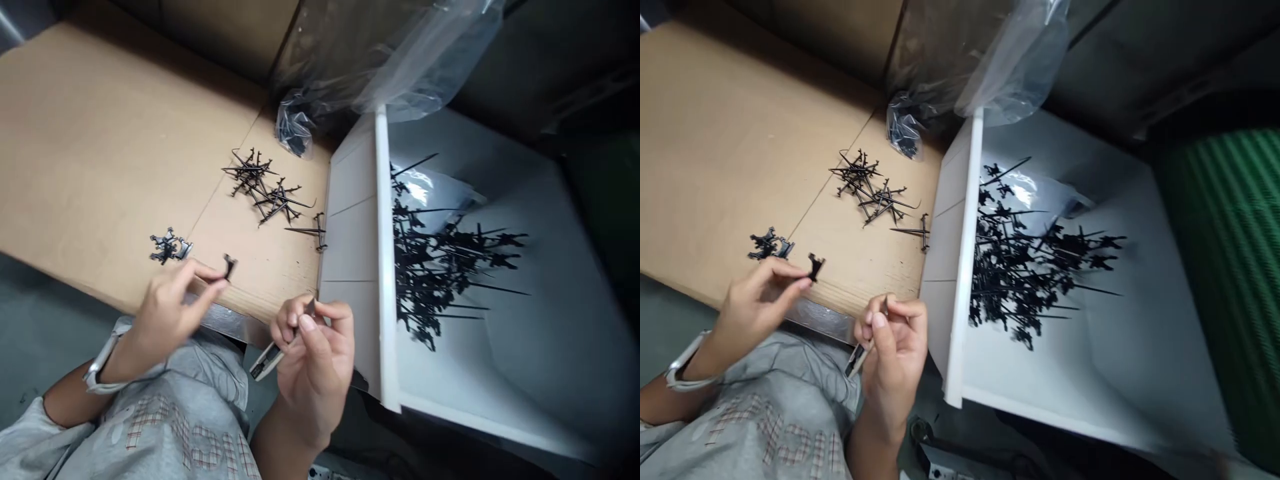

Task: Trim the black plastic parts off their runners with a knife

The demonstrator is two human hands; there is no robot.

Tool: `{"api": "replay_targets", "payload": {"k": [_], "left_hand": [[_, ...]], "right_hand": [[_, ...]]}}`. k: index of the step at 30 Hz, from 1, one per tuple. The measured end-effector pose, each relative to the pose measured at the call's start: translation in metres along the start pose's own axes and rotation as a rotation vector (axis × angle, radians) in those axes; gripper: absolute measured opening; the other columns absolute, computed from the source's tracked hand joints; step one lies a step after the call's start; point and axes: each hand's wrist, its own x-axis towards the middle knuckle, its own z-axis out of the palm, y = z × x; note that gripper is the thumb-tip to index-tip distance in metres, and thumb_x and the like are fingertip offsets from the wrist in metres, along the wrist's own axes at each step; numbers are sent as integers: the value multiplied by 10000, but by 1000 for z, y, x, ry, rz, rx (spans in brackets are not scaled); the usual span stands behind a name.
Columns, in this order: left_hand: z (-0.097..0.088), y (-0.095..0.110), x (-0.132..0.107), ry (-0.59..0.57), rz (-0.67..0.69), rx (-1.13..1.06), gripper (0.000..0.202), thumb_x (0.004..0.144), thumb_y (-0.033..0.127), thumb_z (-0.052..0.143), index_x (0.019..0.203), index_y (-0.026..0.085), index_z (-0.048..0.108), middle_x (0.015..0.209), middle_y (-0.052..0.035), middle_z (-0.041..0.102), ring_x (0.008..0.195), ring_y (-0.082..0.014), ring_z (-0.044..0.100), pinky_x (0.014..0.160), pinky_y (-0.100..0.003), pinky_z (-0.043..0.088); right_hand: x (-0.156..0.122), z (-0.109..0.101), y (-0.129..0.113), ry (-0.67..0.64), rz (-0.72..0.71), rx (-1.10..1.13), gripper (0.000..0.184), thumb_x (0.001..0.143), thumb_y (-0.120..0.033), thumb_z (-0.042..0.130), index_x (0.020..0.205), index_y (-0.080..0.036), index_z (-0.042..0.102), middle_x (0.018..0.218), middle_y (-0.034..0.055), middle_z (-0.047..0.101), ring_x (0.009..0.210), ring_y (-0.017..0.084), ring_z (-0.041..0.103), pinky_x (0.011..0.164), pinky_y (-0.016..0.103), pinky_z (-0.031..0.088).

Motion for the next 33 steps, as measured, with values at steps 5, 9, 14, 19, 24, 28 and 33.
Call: {"api": "replay_targets", "payload": {"k": [5,9,14,19,24,28,33], "left_hand": [[-38,-26,12,50,-71,594,150,1040,331,604,998,237,714,1091,-106,763,1095,-344,679,943,-472,438],[-40,-18,12,42,-114,760,221,1058,310,544,1204,195,664,1392,-201,638,1303,-419,589,1024,-541,430],[-38,2,11,61,88,605,217,1030,248,595,1230,183,645,1339,-194,658,1288,-395,630,1069,-521,449],[-40,47,58,-331,614,309,152,1008,221,627,1148,241,682,1030,-44,767,932,-230,720,882,-336,490],[34,134,137,-758,741,445,176,1056,246,547,1049,195,714,854,-35,768,699,-198,682,615,-311,429],[128,171,154,-1078,717,751,239,1032,300,651,1011,101,781,836,-115,772,709,-226,678,631,-325,439],[179,173,145,-1183,731,781,251,918,39,628,715,104,760,684,-104,712,613,-182,605,601,-326,396]], "right_hand": [[6,-3,3,7,6,25,183,905,-275,770,939,-299,591,750,-50,543,596,115,489,490,206,348],[7,-5,1,-18,39,63,192,915,-267,775,945,-304,588,755,-53,548,615,112,504,506,199,360],[3,-7,-1,-45,98,132,234,918,-325,792,962,-300,564,770,-58,555,588,94,463,506,194,366],[-3,-4,3,-34,97,150,364,876,-472,828,963,-267,540,783,-45,575,567,76,419,477,186,327],[-4,1,14,-54,135,213,462,859,-603,813,922,-261,508,762,-59,545,562,62,361,488,183,323],[-10,1,22,-109,169,221,519,811,-668,820,919,-252,531,769,-46,549,589,75,382,500,202,329],[-16,-8,26,-158,171,191,506,831,-680,792,942,-249,550,786,-44,543,663,98,456,569,229,378]]}}
